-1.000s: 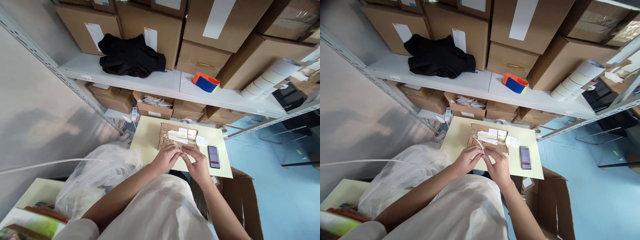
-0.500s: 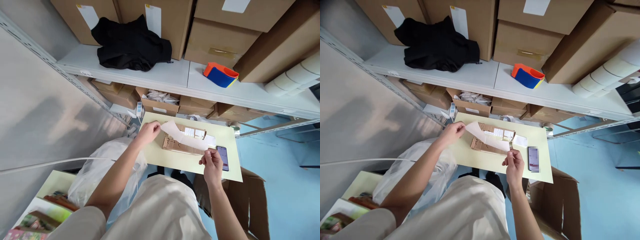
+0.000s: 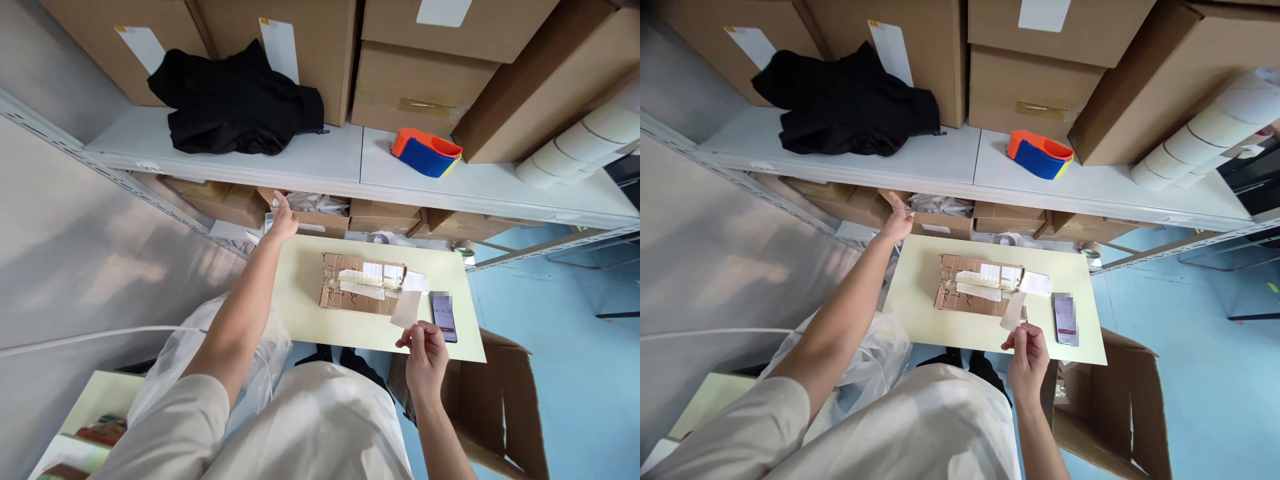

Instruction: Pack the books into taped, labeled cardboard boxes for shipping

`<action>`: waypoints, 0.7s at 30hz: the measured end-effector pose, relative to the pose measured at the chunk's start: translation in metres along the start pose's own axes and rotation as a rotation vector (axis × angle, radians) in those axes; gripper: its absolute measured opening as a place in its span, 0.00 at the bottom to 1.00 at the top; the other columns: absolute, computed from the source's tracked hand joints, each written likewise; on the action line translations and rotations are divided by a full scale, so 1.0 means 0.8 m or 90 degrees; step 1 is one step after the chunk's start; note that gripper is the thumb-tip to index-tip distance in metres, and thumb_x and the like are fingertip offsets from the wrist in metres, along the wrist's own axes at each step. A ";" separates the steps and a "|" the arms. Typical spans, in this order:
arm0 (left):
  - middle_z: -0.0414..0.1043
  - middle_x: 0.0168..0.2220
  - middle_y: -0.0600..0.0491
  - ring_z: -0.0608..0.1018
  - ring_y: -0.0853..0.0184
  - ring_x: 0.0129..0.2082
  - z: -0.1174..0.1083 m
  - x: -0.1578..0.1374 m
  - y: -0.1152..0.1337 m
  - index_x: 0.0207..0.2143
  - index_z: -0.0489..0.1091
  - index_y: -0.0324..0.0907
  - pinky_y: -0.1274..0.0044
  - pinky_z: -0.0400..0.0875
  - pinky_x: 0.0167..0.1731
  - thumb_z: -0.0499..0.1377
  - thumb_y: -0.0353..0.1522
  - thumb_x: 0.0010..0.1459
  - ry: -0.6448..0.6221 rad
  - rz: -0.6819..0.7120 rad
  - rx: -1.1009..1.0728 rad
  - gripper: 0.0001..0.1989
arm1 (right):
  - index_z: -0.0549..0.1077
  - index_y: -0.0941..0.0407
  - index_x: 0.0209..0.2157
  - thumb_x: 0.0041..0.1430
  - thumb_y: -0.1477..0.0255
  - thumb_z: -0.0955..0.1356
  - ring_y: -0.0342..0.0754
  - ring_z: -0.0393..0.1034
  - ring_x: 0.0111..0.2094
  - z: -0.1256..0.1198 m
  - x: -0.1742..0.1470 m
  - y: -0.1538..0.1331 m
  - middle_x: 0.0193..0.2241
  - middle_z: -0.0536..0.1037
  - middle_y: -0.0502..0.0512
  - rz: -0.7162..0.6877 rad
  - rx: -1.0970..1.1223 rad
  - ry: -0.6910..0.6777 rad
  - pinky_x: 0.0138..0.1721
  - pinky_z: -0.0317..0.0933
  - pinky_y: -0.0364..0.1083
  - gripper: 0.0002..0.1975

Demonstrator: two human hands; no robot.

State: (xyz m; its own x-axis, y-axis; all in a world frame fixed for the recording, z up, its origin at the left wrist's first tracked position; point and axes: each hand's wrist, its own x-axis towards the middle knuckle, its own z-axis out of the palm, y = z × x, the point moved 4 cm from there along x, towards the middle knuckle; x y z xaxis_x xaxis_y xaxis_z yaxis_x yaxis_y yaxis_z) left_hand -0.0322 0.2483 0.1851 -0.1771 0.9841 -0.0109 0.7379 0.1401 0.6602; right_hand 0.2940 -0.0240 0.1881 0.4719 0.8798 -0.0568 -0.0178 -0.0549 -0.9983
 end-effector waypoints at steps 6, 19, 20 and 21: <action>0.75 0.40 0.47 0.77 0.62 0.40 0.015 -0.197 0.082 0.48 0.70 0.40 0.70 0.71 0.45 0.58 0.37 0.55 -0.129 0.120 -0.271 0.19 | 0.68 0.55 0.34 0.62 0.67 0.64 0.41 0.65 0.21 0.021 0.017 -0.017 0.22 0.69 0.47 -0.138 -0.079 -0.119 0.24 0.61 0.43 0.06; 0.73 0.27 0.54 0.75 0.69 0.29 0.075 -0.313 0.145 0.30 0.70 0.40 0.78 0.70 0.30 0.59 0.42 0.54 -0.109 -0.063 -0.572 0.13 | 0.74 0.54 0.42 0.55 0.60 0.67 0.54 0.66 0.44 0.001 0.048 -0.061 0.41 0.69 0.61 -0.439 -0.304 -0.285 0.43 0.64 0.54 0.16; 0.73 0.27 0.54 0.75 0.69 0.29 0.078 -0.314 0.144 0.29 0.70 0.41 0.78 0.69 0.30 0.58 0.42 0.54 -0.114 -0.066 -0.560 0.13 | 0.74 0.54 0.42 0.55 0.60 0.67 0.54 0.65 0.43 -0.012 0.062 -0.060 0.40 0.70 0.60 -0.400 -0.304 -0.213 0.43 0.63 0.54 0.16; 0.73 0.27 0.54 0.75 0.69 0.29 0.081 -0.315 0.144 0.29 0.70 0.41 0.78 0.69 0.30 0.58 0.42 0.53 -0.125 -0.066 -0.544 0.13 | 0.74 0.54 0.41 0.56 0.60 0.67 0.53 0.65 0.42 -0.023 0.075 -0.057 0.39 0.71 0.59 -0.350 -0.297 -0.160 0.43 0.62 0.54 0.16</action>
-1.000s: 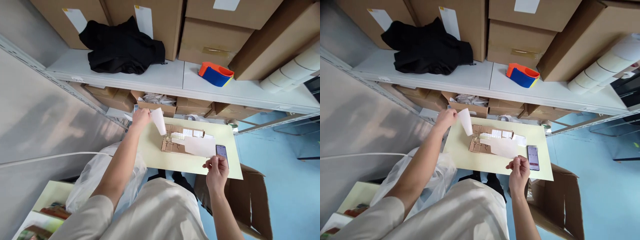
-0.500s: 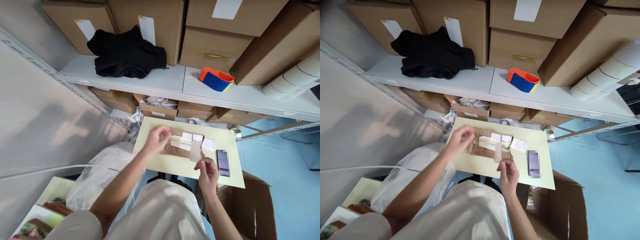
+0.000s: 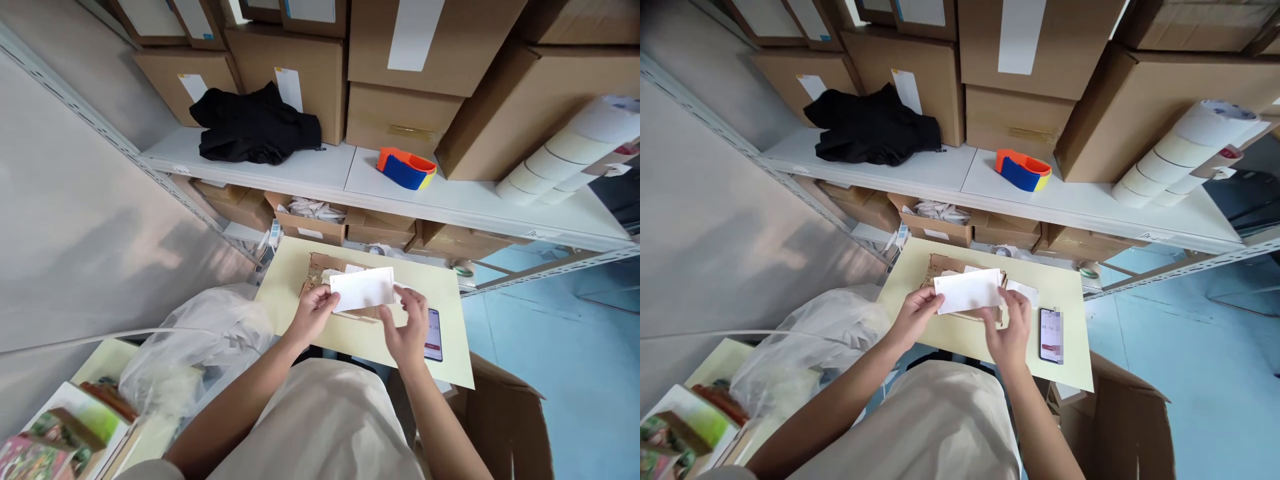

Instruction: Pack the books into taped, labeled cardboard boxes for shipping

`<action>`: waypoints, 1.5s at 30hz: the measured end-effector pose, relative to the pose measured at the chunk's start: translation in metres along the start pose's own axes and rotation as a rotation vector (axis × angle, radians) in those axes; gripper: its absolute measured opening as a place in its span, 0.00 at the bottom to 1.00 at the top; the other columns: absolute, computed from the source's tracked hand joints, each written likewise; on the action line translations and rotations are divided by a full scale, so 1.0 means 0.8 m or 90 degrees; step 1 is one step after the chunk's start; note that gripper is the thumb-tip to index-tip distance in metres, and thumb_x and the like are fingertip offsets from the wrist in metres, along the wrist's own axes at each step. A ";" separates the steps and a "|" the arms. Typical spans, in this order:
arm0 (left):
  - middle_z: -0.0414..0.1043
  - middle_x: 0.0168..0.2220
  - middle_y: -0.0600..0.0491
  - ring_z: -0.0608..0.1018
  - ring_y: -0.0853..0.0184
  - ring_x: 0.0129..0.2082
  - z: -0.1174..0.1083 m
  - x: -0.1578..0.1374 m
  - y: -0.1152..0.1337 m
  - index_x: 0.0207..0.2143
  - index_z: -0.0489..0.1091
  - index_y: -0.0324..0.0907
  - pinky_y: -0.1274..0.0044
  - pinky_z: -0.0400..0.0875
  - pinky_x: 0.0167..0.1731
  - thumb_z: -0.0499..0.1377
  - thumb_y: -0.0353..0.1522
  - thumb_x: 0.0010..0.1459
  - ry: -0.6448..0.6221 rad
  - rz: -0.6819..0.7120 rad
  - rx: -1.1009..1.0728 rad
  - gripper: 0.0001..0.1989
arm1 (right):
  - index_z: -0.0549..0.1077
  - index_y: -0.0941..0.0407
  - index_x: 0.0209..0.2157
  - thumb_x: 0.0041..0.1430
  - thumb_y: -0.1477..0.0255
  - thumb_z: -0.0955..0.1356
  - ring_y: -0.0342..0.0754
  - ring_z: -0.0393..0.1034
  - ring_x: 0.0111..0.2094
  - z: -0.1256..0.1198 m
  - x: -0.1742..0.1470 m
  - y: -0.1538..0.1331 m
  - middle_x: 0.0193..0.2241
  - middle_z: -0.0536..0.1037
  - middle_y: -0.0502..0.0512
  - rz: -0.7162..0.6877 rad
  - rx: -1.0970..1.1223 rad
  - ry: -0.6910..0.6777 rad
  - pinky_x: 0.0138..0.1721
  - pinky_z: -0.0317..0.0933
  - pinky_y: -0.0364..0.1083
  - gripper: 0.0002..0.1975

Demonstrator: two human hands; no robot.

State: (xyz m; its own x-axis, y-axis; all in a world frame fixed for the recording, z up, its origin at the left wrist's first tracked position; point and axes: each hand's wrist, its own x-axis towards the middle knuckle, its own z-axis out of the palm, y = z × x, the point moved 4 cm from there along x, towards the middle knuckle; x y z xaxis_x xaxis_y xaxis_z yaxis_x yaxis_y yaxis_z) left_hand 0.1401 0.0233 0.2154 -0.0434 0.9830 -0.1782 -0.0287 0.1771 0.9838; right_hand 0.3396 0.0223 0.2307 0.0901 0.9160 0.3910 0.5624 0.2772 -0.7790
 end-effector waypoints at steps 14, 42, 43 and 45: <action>0.72 0.30 0.51 0.74 0.67 0.30 -0.001 -0.013 -0.076 0.26 0.70 0.41 0.78 0.68 0.27 0.53 0.39 0.56 0.099 0.003 0.345 0.13 | 0.75 0.58 0.30 0.52 0.56 0.68 0.44 0.65 0.24 0.011 -0.055 0.093 0.22 0.75 0.52 0.328 0.130 -0.088 0.29 0.60 0.44 0.18; 0.75 0.37 0.47 0.76 0.57 0.42 -0.043 0.102 -0.092 0.47 0.63 0.41 0.68 0.67 0.41 0.59 0.33 0.54 0.144 0.050 0.700 0.17 | 0.69 0.58 0.47 0.60 0.67 0.61 0.54 0.68 0.37 0.124 0.012 0.107 0.34 0.77 0.60 0.045 -0.433 -0.165 0.39 0.50 0.49 0.16; 0.74 0.39 0.46 0.75 0.56 0.43 -0.045 0.101 -0.090 0.46 0.64 0.41 0.68 0.67 0.41 0.59 0.33 0.54 0.150 0.069 0.704 0.16 | 0.69 0.58 0.48 0.60 0.66 0.61 0.55 0.67 0.38 0.120 0.012 0.106 0.37 0.77 0.61 0.040 -0.439 -0.154 0.39 0.50 0.50 0.17; 0.73 0.43 0.43 0.73 0.56 0.46 -0.043 0.100 -0.084 0.46 0.66 0.41 0.68 0.67 0.43 0.56 0.35 0.57 0.124 0.126 0.713 0.15 | 0.67 0.58 0.51 0.61 0.64 0.60 0.56 0.66 0.42 0.115 0.011 0.100 0.42 0.75 0.63 0.011 -0.437 -0.142 0.42 0.51 0.51 0.20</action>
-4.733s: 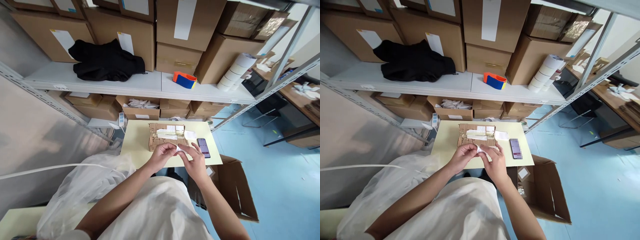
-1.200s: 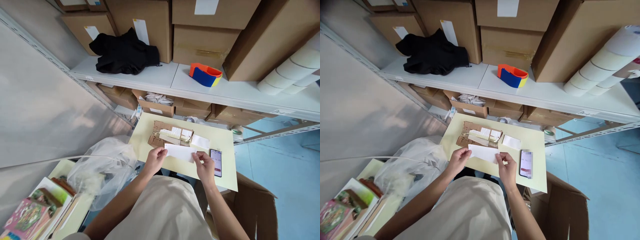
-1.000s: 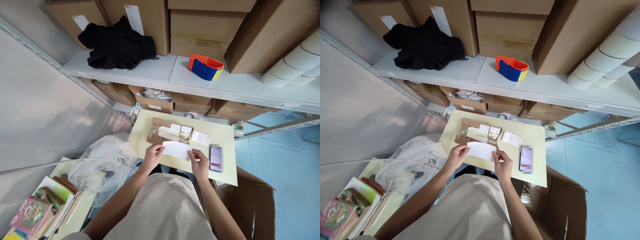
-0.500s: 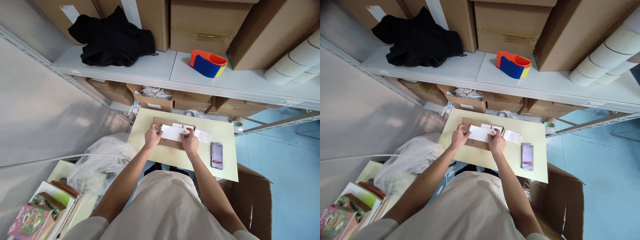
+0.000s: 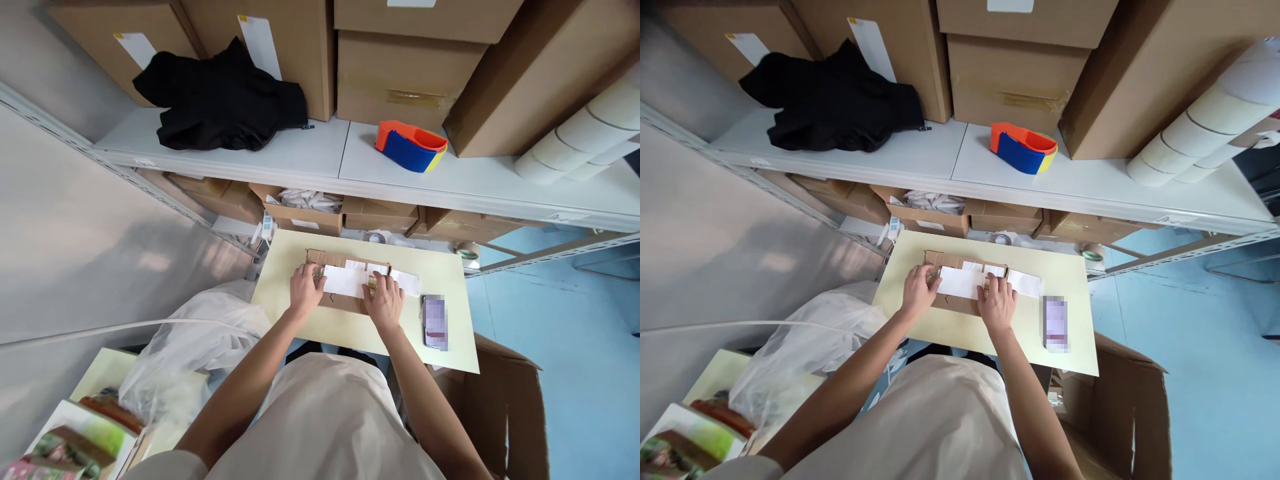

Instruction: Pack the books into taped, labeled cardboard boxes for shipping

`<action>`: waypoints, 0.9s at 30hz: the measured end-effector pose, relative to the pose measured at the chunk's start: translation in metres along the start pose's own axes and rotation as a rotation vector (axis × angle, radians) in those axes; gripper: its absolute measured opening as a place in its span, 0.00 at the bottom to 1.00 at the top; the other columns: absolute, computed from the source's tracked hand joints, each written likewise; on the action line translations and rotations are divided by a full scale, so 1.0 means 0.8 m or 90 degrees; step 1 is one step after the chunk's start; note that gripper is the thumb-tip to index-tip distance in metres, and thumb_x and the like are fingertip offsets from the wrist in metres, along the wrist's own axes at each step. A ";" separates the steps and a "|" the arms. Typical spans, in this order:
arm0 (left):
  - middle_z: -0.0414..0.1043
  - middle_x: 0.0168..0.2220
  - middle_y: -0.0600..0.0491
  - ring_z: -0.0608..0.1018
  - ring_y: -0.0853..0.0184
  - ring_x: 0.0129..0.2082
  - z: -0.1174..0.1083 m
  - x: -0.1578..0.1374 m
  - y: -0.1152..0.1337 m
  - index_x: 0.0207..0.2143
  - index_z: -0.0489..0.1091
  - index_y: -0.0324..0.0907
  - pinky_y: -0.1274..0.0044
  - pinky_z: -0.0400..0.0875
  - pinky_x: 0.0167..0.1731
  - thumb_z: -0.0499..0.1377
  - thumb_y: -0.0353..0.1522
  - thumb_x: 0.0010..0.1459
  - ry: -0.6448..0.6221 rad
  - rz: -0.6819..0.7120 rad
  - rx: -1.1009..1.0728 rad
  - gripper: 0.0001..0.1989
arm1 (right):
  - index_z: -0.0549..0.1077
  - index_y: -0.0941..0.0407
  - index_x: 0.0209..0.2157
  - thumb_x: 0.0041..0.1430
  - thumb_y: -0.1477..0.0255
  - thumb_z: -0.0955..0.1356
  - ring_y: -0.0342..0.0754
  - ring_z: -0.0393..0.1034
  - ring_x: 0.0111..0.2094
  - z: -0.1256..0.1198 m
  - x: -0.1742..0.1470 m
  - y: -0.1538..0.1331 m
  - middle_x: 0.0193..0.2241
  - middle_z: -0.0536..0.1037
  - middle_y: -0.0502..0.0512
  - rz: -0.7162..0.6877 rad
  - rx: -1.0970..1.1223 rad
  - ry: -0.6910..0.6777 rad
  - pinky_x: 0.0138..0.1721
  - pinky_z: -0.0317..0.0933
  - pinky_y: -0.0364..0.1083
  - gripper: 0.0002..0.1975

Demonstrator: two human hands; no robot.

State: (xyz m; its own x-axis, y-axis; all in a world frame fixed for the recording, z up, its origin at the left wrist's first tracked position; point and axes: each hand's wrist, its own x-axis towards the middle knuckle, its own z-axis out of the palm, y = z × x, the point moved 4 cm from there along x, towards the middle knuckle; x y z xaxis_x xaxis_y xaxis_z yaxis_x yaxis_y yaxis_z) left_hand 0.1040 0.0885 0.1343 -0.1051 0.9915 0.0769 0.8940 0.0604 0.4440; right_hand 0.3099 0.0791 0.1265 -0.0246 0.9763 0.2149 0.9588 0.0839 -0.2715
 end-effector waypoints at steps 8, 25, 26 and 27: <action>0.54 0.64 0.44 0.53 0.51 0.65 0.012 -0.011 0.016 0.61 0.57 0.44 0.52 0.40 0.61 0.49 0.45 0.61 -0.190 0.343 0.137 0.28 | 0.59 0.55 0.61 0.62 0.54 0.56 0.66 0.41 0.64 0.001 -0.007 -0.013 0.64 0.53 0.66 -0.163 -0.100 -0.099 0.56 0.39 0.65 0.30; 0.45 0.67 0.42 0.44 0.46 0.66 -0.009 0.003 -0.006 0.61 0.58 0.42 0.47 0.39 0.58 0.45 0.51 0.60 -0.133 0.266 0.202 0.33 | 0.57 0.52 0.62 0.63 0.52 0.54 0.65 0.34 0.66 0.002 -0.015 -0.021 0.66 0.44 0.67 -0.033 -0.139 -0.137 0.56 0.40 0.67 0.31; 0.44 0.67 0.41 0.43 0.46 0.66 -0.011 0.003 -0.009 0.61 0.58 0.41 0.47 0.39 0.58 0.45 0.51 0.60 -0.128 0.258 0.205 0.34 | 0.57 0.53 0.62 0.63 0.52 0.54 0.66 0.33 0.66 0.002 -0.015 -0.019 0.66 0.43 0.67 -0.003 -0.147 -0.137 0.56 0.40 0.67 0.31; 0.43 0.67 0.41 0.43 0.45 0.66 -0.013 0.002 -0.012 0.62 0.57 0.42 0.46 0.39 0.58 0.44 0.52 0.60 -0.129 0.264 0.203 0.34 | 0.57 0.53 0.62 0.63 0.52 0.54 0.66 0.32 0.66 0.001 -0.018 -0.017 0.67 0.42 0.67 0.009 -0.152 -0.138 0.56 0.39 0.68 0.32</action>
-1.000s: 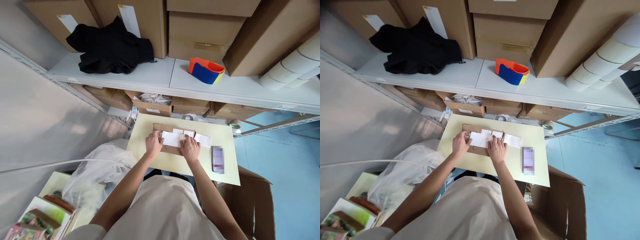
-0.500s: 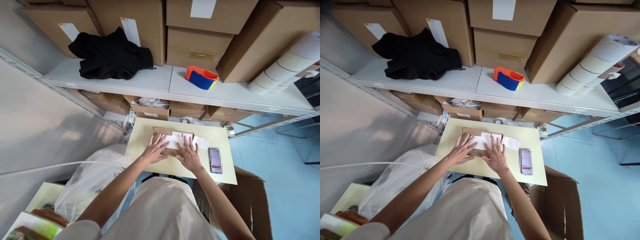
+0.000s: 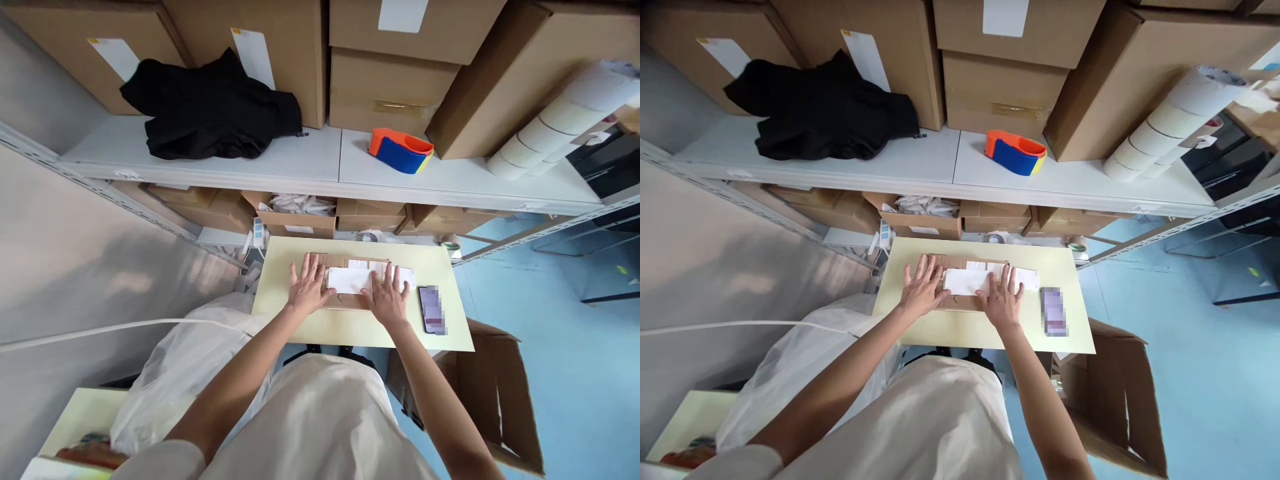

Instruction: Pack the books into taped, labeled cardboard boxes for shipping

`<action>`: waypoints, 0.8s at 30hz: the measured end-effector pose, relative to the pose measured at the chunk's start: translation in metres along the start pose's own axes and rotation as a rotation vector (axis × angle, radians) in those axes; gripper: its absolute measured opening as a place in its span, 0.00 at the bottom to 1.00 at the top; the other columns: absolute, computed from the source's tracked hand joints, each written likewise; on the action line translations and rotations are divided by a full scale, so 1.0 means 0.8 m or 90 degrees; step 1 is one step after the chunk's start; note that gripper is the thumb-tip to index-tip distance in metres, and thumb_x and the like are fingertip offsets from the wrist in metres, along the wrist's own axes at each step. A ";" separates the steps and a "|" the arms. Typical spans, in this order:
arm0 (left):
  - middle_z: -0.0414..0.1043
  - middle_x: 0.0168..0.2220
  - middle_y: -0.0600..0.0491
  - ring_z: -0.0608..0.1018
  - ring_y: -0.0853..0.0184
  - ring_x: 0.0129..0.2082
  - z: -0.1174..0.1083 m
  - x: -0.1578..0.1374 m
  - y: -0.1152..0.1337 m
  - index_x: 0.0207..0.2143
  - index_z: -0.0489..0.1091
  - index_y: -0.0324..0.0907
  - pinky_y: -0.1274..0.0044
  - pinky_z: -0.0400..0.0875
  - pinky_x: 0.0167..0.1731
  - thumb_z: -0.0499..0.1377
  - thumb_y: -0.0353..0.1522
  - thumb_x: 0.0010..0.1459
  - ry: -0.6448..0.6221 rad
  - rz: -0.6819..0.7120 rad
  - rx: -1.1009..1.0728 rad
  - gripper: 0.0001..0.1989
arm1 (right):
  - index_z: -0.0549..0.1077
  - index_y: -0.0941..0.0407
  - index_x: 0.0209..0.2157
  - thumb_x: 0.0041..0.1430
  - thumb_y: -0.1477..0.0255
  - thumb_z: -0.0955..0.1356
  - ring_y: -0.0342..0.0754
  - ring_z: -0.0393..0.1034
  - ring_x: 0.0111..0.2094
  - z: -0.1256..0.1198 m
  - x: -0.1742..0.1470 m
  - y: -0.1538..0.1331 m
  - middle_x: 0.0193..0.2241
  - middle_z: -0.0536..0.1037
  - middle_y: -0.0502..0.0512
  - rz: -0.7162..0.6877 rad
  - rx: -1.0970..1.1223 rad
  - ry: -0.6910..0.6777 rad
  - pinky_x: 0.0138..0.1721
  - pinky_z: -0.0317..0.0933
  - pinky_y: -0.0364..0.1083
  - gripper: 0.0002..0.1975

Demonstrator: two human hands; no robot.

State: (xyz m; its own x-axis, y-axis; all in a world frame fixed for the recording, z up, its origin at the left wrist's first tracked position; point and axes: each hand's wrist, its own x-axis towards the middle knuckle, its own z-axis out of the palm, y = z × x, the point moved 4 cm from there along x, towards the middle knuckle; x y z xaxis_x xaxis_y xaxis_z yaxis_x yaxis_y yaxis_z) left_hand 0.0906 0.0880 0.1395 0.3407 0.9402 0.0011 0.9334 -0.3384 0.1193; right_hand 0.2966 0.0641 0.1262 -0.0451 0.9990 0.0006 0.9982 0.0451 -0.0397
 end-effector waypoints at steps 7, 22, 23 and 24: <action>0.43 0.67 0.47 0.44 0.48 0.67 -0.001 -0.028 -0.001 0.60 0.61 0.50 0.49 0.41 0.59 0.47 0.51 0.59 -0.034 0.102 -0.041 0.29 | 0.57 0.50 0.62 0.63 0.54 0.55 0.65 0.33 0.66 -0.001 -0.046 -0.009 0.67 0.44 0.65 -0.024 -0.015 0.001 0.56 0.43 0.67 0.29; 0.36 0.67 0.36 0.50 0.51 0.66 0.037 -0.018 -0.067 0.66 0.29 0.33 0.64 0.55 0.59 0.52 0.57 0.51 -0.165 -0.274 -0.420 0.55 | 0.49 0.55 0.65 0.62 0.52 0.53 0.65 0.43 0.65 0.006 -0.073 0.045 0.65 0.48 0.67 0.250 0.212 -0.017 0.56 0.48 0.67 0.35; 0.36 0.67 0.35 0.50 0.50 0.66 0.037 -0.012 -0.063 0.66 0.29 0.32 0.65 0.55 0.59 0.54 0.57 0.49 -0.159 -0.291 -0.440 0.57 | 0.46 0.56 0.66 0.62 0.51 0.53 0.65 0.47 0.64 0.007 -0.068 0.052 0.65 0.51 0.67 0.271 0.265 -0.035 0.56 0.49 0.66 0.36; 0.37 0.67 0.34 0.51 0.50 0.65 0.038 -0.006 -0.059 0.66 0.29 0.31 0.65 0.56 0.59 0.56 0.57 0.47 -0.153 -0.306 -0.450 0.59 | 0.46 0.57 0.66 0.61 0.50 0.53 0.64 0.51 0.62 0.009 -0.061 0.057 0.64 0.53 0.68 0.290 0.320 -0.058 0.56 0.51 0.65 0.38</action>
State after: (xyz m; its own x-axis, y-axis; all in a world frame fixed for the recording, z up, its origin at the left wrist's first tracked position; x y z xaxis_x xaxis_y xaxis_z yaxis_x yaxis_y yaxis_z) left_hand 0.0481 0.0982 0.1036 0.0179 0.9137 -0.4059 0.7207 0.2696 0.6387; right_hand 0.3441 0.0172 0.1173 0.3500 0.9130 -0.2094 0.7798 -0.4079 -0.4748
